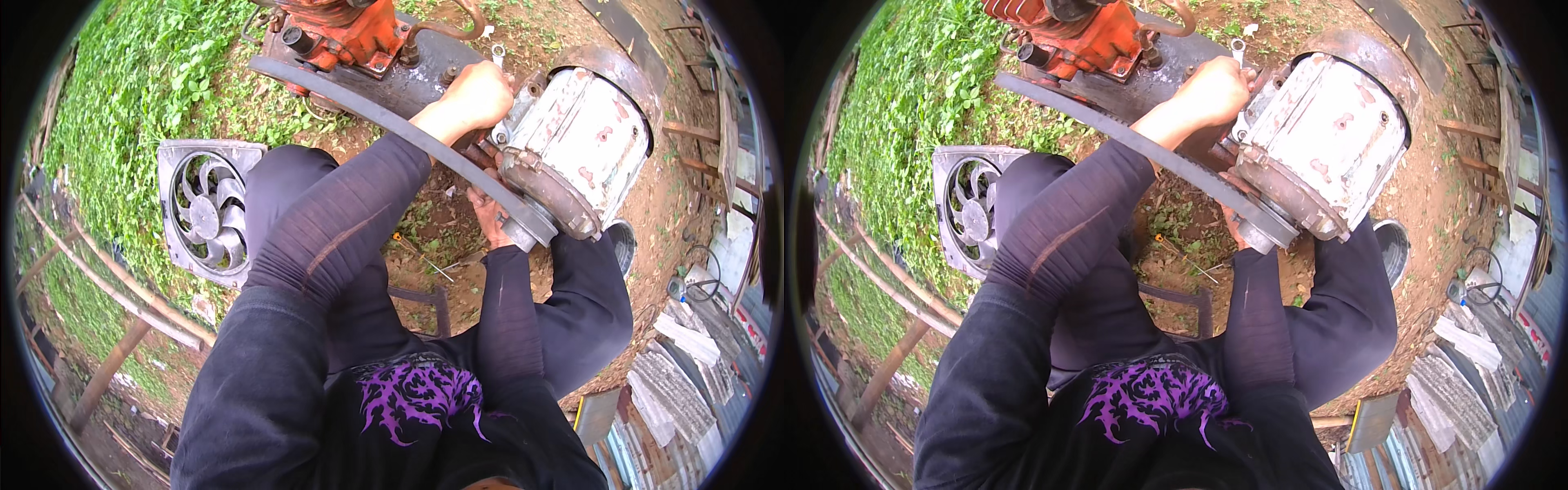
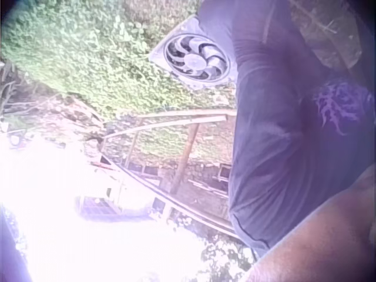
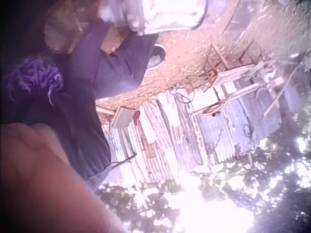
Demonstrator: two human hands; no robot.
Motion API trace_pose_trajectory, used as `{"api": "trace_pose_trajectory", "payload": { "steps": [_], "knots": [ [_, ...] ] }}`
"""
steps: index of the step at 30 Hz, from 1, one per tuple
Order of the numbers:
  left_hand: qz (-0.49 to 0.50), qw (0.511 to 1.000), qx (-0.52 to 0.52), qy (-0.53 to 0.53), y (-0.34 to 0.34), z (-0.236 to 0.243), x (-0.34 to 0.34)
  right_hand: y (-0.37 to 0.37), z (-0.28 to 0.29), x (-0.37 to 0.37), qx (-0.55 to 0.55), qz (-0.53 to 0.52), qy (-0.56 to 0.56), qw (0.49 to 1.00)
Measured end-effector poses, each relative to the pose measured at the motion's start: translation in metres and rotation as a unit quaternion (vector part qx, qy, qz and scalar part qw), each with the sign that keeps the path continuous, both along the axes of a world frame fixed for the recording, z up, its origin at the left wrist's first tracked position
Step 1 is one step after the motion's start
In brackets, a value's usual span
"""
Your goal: The person uses a wrench to tighten or loosen bolts on a belt-driven compressor assembly while seated on the ground.
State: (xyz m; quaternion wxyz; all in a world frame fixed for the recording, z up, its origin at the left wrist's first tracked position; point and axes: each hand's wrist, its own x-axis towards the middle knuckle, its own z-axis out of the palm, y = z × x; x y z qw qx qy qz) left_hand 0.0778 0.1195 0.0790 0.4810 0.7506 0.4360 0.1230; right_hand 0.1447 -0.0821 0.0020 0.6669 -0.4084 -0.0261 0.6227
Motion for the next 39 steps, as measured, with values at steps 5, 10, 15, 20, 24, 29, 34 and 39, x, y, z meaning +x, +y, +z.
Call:
{"api": "trace_pose_trajectory", "payload": {
  "steps": [5, 10, 15, 20, 24, 29, 34, 39],
  "knots": [
    [-0.049, 0.998, -0.048, -0.004, 0.011, -0.015, 0.005, -0.004, -0.016, 0.001, -0.027, -0.031, 0.103, 0.994],
    [-0.078, 0.996, -0.047, 0.017, 0.013, -0.004, 0.007, -0.003, -0.018, 0.004, 0.047, 0.059, -0.009, 0.997],
    [-0.067, 0.991, 0.116, -0.007, 0.011, -0.072, 0.027, -0.002, -0.007, 0.004, 0.026, 0.073, -0.171, 0.982],
    [0.107, 0.992, -0.033, -0.056, -0.004, -0.018, 0.010, 0.012, 0.027, -0.006, 0.018, -0.065, 0.097, 0.993],
    [0.144, 0.989, 0.010, -0.038, -0.007, -0.020, 0.011, 0.012, 0.027, -0.003, 0.072, -0.050, 0.124, 0.988],
    [0.188, 0.979, -0.020, -0.080, -0.008, -0.002, -0.001, 0.008, 0.011, 0.004, 0.057, -0.039, 0.110, 0.991],
    [0.256, 0.946, 0.007, -0.198, -0.022, 0.008, -0.022, 0.008, 0.005, 0.002, 0.054, -0.038, 0.133, 0.989],
    [0.316, 0.911, -0.082, -0.251, -0.032, -0.016, -0.047, 0.008, 0.003, 0.001, 0.039, -0.057, 0.133, 0.989]
  ]
}}
